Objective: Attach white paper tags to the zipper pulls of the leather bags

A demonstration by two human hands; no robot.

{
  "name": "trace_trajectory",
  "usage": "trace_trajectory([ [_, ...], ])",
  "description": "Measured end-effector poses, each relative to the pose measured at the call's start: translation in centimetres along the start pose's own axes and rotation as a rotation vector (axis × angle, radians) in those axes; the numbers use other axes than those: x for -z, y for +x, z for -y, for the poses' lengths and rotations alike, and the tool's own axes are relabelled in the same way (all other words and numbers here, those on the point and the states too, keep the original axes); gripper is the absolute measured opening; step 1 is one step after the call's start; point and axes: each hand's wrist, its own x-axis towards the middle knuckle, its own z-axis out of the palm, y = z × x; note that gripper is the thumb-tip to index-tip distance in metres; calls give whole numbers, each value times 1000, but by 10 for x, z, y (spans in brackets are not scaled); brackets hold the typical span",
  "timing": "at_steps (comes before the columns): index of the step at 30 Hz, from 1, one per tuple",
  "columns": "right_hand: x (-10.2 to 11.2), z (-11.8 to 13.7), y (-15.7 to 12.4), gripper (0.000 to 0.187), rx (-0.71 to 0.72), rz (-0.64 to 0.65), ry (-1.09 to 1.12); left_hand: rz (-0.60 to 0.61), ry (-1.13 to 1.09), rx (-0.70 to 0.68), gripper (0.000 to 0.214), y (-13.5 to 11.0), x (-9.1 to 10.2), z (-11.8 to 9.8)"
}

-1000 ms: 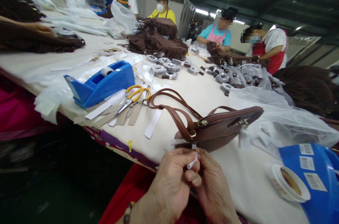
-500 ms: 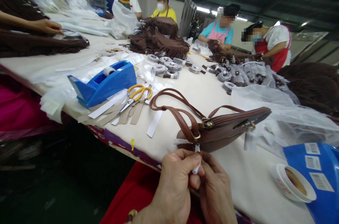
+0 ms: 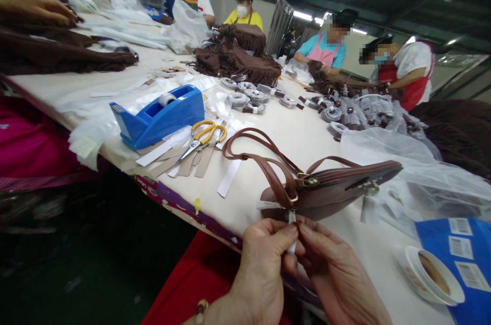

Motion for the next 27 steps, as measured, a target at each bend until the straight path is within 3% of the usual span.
trace_trajectory([
  [7, 10, 7, 3, 23, -98, 130, 25, 24, -127, 29, 19, 2, -2, -1],
  [18, 7, 7, 6, 10, -133, 185, 43, 9, -104, -44, 14, 5, 3, 4],
  [23, 5, 4, 8, 19, -88, 239, -25, -8, -15, -111, 12, 7, 5, 5],
  [27, 4, -3, 10, 22, -25, 162, -10, -99, 245, -281, 6, 8, 12, 7],
])
